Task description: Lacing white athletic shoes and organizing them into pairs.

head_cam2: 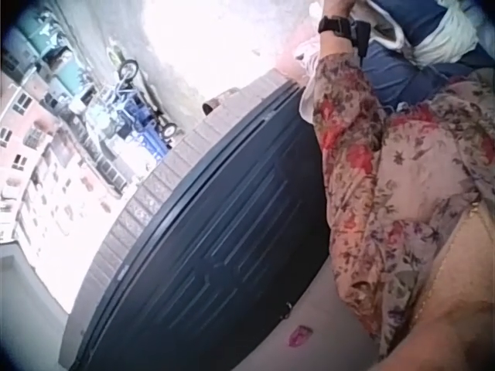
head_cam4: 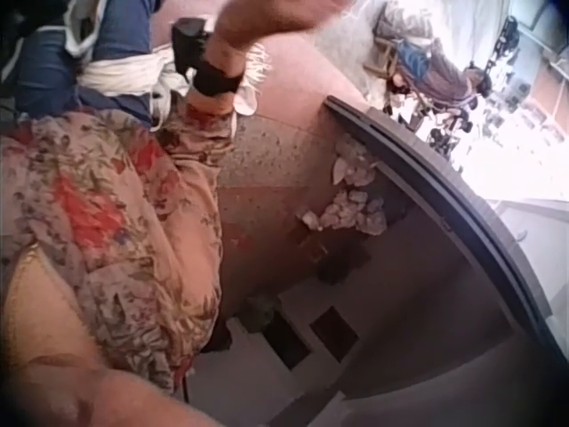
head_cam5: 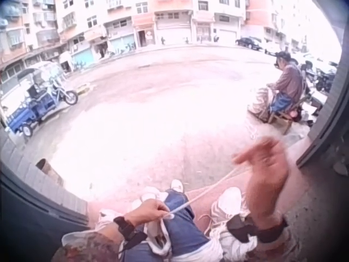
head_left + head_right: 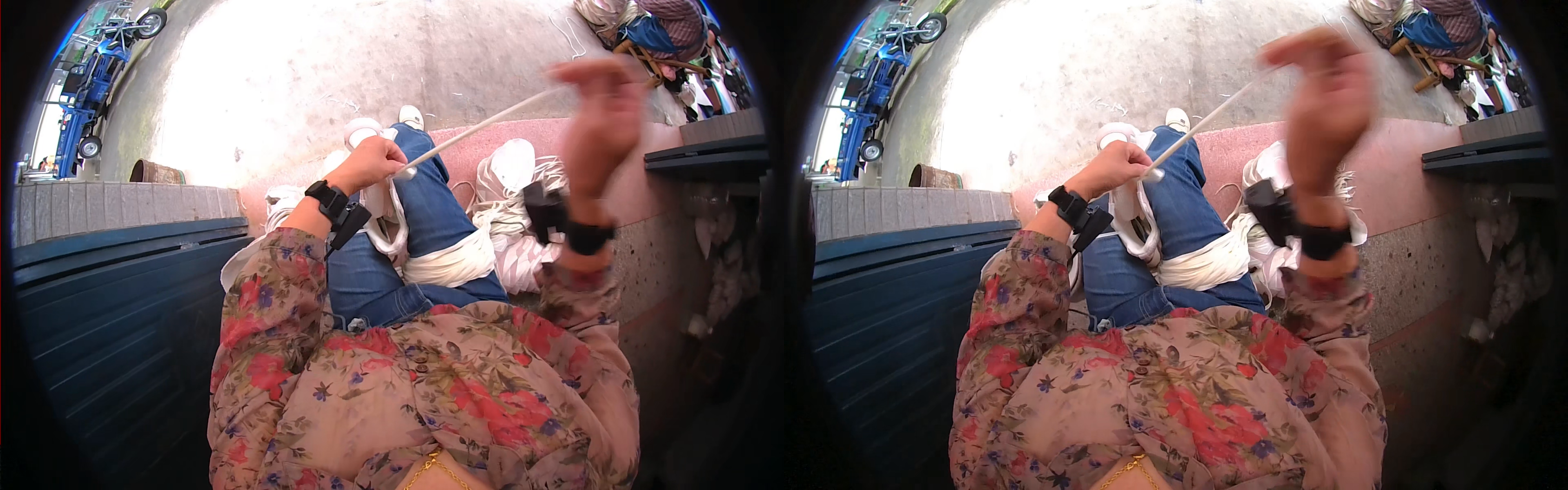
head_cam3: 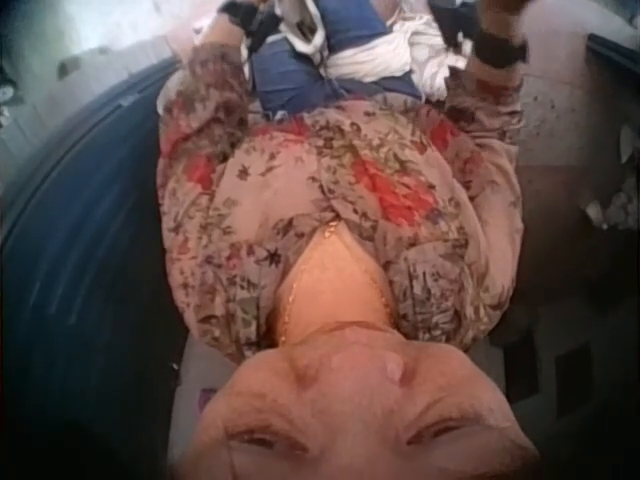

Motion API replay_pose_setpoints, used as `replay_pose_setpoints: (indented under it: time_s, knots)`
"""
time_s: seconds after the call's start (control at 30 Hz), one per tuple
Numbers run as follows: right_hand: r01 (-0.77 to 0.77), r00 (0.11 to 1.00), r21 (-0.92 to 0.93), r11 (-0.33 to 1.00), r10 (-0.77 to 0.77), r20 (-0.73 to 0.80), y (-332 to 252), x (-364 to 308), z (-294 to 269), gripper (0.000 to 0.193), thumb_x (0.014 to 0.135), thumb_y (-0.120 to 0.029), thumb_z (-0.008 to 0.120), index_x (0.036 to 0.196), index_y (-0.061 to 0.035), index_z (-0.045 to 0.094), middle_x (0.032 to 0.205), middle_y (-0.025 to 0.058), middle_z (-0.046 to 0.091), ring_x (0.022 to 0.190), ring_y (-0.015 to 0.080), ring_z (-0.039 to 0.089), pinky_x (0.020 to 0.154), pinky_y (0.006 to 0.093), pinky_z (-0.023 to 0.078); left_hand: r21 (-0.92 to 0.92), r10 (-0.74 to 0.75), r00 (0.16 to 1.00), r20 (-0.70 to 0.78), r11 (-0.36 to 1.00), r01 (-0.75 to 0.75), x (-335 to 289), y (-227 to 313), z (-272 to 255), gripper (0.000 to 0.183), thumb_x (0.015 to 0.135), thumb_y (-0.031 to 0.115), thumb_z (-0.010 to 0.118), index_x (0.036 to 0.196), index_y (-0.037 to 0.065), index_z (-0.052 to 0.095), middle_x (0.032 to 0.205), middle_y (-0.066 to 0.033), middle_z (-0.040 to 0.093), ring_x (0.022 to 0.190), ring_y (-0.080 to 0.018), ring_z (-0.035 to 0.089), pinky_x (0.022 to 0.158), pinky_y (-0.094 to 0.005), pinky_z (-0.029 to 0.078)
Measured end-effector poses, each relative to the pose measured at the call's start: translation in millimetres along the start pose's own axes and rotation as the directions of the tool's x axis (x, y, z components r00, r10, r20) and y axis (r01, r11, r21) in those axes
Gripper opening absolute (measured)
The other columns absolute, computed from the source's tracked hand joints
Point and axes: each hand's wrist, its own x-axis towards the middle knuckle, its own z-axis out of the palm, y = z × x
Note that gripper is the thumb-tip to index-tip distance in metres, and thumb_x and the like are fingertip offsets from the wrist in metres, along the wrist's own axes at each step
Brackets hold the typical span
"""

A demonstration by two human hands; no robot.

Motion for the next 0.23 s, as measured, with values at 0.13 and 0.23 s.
replay_pose_setpoints:
  time_s: [0.13, 0.23]
  knots:
    - [0.185, 0.976, 0.013, 0.983, -0.182, -0.115, -61, 71, -62, 0.024, 0.085, 0.001, 0.036, 0.071, 0.0039, 0.057, 0.072, 0.0139, 0.060, 0.072, 0.0234, 0.059, 0.079, 0.0362, 0.048, 0.240, 0.131, 0.991, -0.012, 0.963, -0.124, 11, 9, 10, 0.016, 0.068, 0.012, 0.063, 0.078, 0.001, 0.065, 0.071, -0.0146, 0.063, 0.068, -0.0211, 0.061, 0.065, -0.0291, 0.046]
    - [0.269, 0.947, -0.039, 0.962, -0.271, -0.174, -70, 77, -58, 0.023, 0.085, -0.001, 0.039, 0.072, 0.0046, 0.057, 0.072, 0.0138, 0.060, 0.072, 0.0247, 0.059, 0.082, 0.0397, 0.048, 0.217, 0.111, 0.992, -0.054, 0.971, -0.097, 5, 2, 7, 0.016, 0.069, 0.013, 0.062, 0.079, 0.001, 0.065, 0.073, -0.0152, 0.063, 0.071, -0.0224, 0.061, 0.067, -0.0303, 0.046]
